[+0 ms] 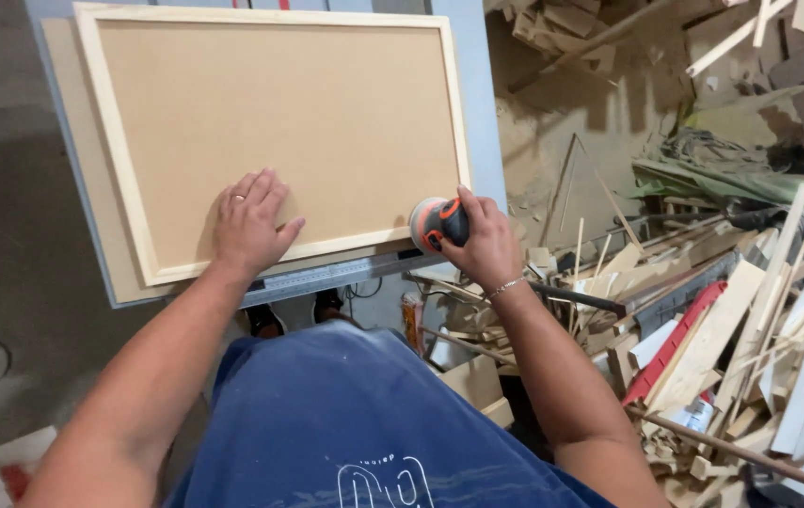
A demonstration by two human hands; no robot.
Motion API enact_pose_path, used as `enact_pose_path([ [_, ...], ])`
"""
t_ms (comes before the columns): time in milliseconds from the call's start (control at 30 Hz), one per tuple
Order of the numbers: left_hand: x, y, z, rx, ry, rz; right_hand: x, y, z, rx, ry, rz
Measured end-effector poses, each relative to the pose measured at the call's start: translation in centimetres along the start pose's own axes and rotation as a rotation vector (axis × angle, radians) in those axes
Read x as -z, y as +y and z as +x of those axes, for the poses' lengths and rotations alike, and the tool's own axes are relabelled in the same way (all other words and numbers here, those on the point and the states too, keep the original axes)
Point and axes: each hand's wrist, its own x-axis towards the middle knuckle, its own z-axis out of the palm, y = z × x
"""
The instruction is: Using an electric orbital sander to smooth the edges and surface of a rectangular wooden frame on a workbench.
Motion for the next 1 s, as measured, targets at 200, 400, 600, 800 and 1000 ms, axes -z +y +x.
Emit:
enact_pose_path([
  [200, 6.0, -11.1, -0.8, 0.128, 0.108, 0.101, -0.3, -3.9, -0.4, -0.043, -0.039, -0.042],
  [400, 5.6, -12.7, -2.4, 0.138, 0.034, -0.069, -2.1, -8.5, -0.8, 0.019, -0.053, -0.096],
  [600, 5.1, -12.8, -2.5, 0.124, 0.073, -0.102, -3.2, -15.3, -1.4, 0.167, -0.08, -0.093],
  [800, 4.5, -13.4, -2.3, 0.123, 0.08, -0.095, -5.2, -20.8, -2.0, 0.351, -0.023, -0.095],
  [1000, 4.2, -13.5, -2.2, 0.124, 0.087, -0.099, -5.8, -25.7, -2.7, 0.481, 0.011, -0.044],
])
